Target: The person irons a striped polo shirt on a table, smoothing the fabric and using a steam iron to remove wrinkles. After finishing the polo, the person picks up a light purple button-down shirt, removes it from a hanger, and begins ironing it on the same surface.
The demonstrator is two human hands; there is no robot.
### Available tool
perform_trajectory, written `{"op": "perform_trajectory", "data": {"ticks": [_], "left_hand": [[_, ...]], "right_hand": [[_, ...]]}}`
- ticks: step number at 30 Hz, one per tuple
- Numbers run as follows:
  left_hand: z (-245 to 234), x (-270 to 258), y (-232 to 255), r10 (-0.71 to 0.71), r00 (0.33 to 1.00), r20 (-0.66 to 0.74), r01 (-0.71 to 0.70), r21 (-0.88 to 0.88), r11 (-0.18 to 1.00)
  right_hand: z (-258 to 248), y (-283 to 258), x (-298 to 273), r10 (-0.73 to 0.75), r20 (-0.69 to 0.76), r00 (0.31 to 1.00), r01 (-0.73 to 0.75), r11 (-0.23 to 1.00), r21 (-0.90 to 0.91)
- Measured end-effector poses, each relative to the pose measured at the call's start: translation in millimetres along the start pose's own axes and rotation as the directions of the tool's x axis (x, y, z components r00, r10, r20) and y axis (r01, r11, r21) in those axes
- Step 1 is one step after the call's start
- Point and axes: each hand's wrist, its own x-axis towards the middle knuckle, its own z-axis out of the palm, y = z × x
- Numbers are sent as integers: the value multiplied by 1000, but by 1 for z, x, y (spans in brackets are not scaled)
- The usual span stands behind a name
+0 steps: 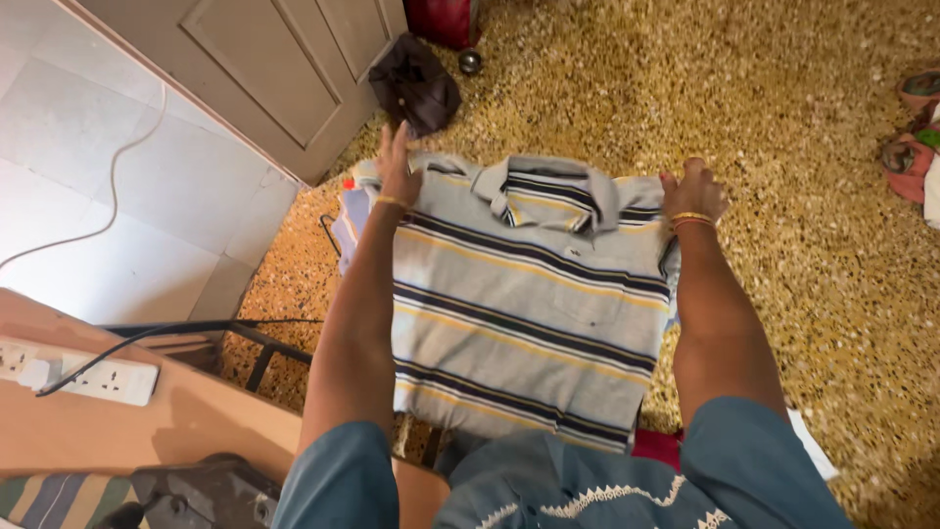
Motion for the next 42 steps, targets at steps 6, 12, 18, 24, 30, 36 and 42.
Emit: {"op": "perform_trajectory", "data": {"ticks": [6, 12, 18, 24, 30, 36, 42], "left_hand": [[-66, -171, -26, -415, 843, -342, 342, -253, 905], [-113, -318, 19, -403, 883, -242, 448, 174, 877], [-132, -336, 7, -604, 796, -37, 605, 42, 795], [-169, -332, -2, -615, 608, 503, 684, 62, 727], [-184, -348, -25, -498, 704, 506, 708, -558, 434], [-171, -337, -24, -406, 906, 122, 347, 338, 875], [-190, -340, -29, -621, 615, 486, 750, -119, 650]], "right_hand": [[-1, 76, -79, 173, -118, 978, -131, 945, 300], [0, 108, -135, 434, 254, 865, -502, 738, 451], [13, 93, -126, 456, 261, 851, -516, 821, 244], [22, 92, -113, 526, 261, 809, -582, 779, 235], [22, 89, -104, 391, -39, 920, -219, 593, 775], [-9, 124, -120, 625, 206, 753, -631, 775, -41], [-4, 101, -136, 379, 96, 920, -364, 920, -149]]}}
